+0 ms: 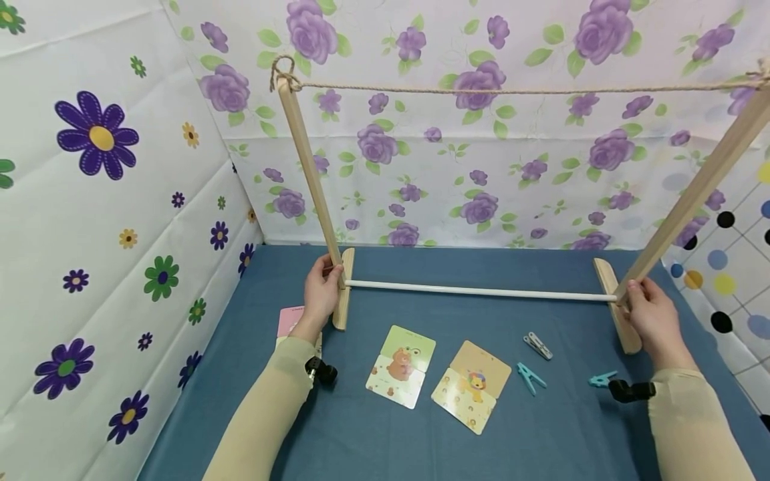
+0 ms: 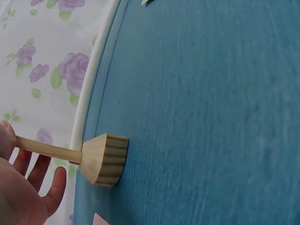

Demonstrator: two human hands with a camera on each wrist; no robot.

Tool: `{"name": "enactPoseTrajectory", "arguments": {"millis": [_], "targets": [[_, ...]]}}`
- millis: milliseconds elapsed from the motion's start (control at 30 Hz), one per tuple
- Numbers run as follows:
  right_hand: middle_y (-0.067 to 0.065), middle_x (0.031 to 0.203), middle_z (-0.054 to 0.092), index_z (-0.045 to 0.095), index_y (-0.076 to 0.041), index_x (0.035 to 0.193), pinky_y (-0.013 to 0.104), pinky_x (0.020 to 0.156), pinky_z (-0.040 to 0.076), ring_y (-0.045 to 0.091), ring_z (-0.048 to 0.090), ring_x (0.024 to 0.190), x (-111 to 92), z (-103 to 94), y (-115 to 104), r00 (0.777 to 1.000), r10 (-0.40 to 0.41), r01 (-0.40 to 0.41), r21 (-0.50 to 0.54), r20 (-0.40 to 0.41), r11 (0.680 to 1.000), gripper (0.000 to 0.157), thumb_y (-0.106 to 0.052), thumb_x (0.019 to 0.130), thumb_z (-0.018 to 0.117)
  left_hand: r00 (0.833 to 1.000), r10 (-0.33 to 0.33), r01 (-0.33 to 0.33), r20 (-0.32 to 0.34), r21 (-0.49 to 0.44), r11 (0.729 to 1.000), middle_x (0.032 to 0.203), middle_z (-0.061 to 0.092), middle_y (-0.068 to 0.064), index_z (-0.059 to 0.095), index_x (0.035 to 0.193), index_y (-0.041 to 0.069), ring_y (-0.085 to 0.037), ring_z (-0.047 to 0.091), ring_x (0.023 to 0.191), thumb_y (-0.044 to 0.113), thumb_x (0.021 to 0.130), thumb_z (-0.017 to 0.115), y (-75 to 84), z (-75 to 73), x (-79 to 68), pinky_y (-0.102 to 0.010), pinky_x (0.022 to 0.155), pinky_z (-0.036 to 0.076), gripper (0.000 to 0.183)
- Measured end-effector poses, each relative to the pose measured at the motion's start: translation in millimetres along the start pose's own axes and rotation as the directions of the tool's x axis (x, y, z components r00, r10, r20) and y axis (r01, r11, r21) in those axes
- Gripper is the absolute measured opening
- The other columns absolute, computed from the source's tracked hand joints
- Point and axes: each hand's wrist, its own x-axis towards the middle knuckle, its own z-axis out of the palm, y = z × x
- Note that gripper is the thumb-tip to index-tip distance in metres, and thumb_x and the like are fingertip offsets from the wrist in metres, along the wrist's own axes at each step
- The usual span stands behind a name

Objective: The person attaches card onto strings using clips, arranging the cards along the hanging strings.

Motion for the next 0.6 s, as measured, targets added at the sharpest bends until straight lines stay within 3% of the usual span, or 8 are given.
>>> {"name": "enactPoseTrajectory", "arguments": {"millis": [67, 333, 500, 600], "targets": [[0.032, 0.169, 0.026, 0.009, -0.009, 0.172, 0.057, 0.106, 0.050, 0.053, 0.037, 0.148, -0.6, 0.1, -0.2, 1.000, 0.001, -0.001, -0.002, 0.001, 1.000, 0.073, -0.052, 0.115, 0.022, 1.000, 0.002, -0.002, 0.009, 0.011, 1.000, 0.131, 0.063, -0.019, 0.060, 0.145, 0.005, -0.035, 0.061, 0.119, 0.020, 0.113, 0.060, -0.7, -0.6, 0.8, -0.052, 0.098, 0.054, 0.036], [0.031, 0.171, 0.022, 0.004, -0.008, 0.172, 0.071, 0.110, 0.040, 0.056, 0.035, 0.149, -3.7, -1.6, 3.2, 1.000, -0.027, 0.027, -0.030, 0.004, 0.999, 0.076, -0.054, 0.114, 0.022, 0.999, 0.003, -0.004, 0.041, 0.009, 1.000, 0.139, 0.062, -0.014, 0.058, 0.150, 0.010, -0.031, 0.059, 0.126, 0.025, 0.112, 0.062, -2.0, -5.0, -0.2, -0.052, 0.102, 0.053, 0.041], [0.033, 0.169, 0.023, 0.002, -0.007, 0.172, 0.071, 0.108, 0.042, 0.058, 0.034, 0.148, -6.9, -4.1, 6.9, 0.999, -0.037, 0.038, -0.053, 0.029, 0.998, 0.077, -0.054, 0.114, 0.023, 0.999, 0.024, -0.024, 0.037, -0.009, 1.000, 0.141, 0.062, -0.013, 0.057, 0.152, 0.012, -0.031, 0.058, 0.128, 0.026, 0.110, 0.065, -3.5, -10.5, -1.9, -0.051, 0.105, 0.051, 0.045], [0.036, 0.167, 0.026, 0.003, -0.007, 0.172, 0.053, 0.097, 0.057, 0.059, 0.037, 0.146, -10.1, -6.0, 8.3, 0.998, -0.043, 0.048, -0.089, 0.050, 0.995, 0.077, -0.054, 0.115, 0.024, 0.999, 0.040, -0.039, 0.036, -0.016, 0.999, 0.142, 0.062, -0.013, 0.057, 0.152, 0.011, -0.031, 0.058, 0.128, 0.024, 0.110, 0.065, -5.2, -14.8, -3.9, -0.050, 0.108, 0.048, 0.044]]}}
